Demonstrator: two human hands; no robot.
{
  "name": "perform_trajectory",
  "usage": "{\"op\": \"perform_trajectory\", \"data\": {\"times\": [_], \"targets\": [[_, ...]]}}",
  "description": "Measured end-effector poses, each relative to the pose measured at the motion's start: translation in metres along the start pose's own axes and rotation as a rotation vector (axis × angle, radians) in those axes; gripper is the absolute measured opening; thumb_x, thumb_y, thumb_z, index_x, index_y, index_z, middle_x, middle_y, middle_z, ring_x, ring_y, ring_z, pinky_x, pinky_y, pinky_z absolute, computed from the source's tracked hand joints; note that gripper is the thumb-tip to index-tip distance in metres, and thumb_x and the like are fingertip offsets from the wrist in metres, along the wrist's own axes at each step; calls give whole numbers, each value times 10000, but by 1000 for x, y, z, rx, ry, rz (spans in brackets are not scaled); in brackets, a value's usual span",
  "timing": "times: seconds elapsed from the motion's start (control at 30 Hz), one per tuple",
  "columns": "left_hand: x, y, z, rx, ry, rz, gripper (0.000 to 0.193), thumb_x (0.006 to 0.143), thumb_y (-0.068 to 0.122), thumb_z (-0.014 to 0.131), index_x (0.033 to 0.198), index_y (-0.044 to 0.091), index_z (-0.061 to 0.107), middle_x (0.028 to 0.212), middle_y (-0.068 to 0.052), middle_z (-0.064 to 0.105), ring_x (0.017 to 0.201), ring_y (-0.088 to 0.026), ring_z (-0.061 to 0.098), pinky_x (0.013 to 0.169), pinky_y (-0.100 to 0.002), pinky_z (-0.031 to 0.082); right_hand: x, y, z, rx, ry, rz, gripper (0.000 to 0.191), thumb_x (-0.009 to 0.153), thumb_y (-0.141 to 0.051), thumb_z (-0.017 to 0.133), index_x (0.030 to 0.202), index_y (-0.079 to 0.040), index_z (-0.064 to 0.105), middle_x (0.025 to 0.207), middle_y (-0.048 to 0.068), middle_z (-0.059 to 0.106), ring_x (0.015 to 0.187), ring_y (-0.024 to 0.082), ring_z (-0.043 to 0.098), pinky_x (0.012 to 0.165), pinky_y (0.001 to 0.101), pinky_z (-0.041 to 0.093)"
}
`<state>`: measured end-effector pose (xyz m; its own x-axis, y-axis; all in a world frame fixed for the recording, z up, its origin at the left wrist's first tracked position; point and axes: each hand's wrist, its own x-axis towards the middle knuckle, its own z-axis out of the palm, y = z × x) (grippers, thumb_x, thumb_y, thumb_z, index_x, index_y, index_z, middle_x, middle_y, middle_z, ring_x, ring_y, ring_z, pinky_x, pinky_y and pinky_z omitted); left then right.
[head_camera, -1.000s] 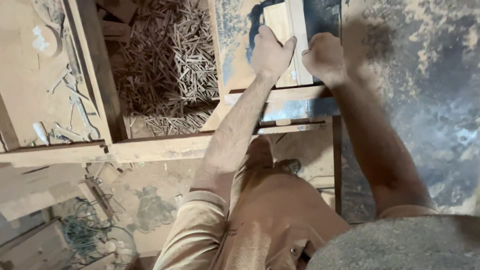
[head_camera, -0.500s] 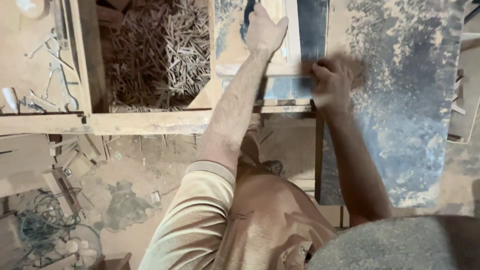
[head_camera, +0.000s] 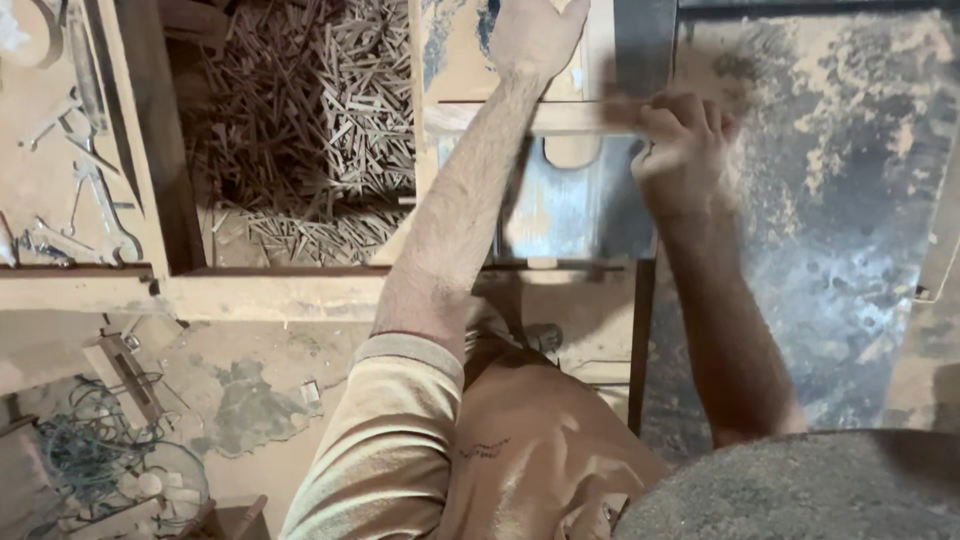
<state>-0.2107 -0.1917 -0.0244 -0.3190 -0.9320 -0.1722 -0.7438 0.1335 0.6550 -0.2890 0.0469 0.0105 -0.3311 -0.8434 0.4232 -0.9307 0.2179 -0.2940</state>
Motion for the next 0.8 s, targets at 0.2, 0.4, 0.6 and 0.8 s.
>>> {"op": "perform_trajectory", "data": {"times": [0.2, 0.4, 0.6, 0.8], "targets": [[10, -1, 1, -47, 67, 87, 783, 756, 547, 760, 1266, -3, 534, 1257, -245, 628, 1065, -410, 683, 863, -508, 563, 8, 7, 9, 169, -45, 82, 241, 930, 122, 584, 1017, -47, 732, 1188, 81, 694, 1172, 314, 606, 1016, 373, 500], [-17, 2, -10, -47, 64, 86, 789, 771, 548, 763, 1251, 10, 441, 1214, -231, 601, 1052, -412, 671, 852, -524, 556, -4, -7, -2, 48, -23, 7, 18, 980, -29, 742, 988, -39, 755, 1113, 91, 703, 1062, 297, 610, 944, 408, 481], [-94, -18, -12, -37, 43, 46, 787, 754, 534, 772, 1232, -2, 451, 1213, -247, 590, 1063, -420, 660, 871, -521, 557, -72, -43, -46, 74, -52, 35, 230, 887, 49, 664, 1079, -31, 762, 1208, 121, 694, 1128, 348, 606, 973, 432, 500], [-143, -17, -21, -3, 53, -66, 783, 721, 492, 789, 1228, -20, 482, 1218, -266, 583, 1088, -426, 639, 917, -499, 544, -111, -67, -72, 13, -153, 84, 251, 920, -29, 642, 1139, -87, 752, 1231, 83, 687, 1138, 350, 591, 969, 446, 486]]}}
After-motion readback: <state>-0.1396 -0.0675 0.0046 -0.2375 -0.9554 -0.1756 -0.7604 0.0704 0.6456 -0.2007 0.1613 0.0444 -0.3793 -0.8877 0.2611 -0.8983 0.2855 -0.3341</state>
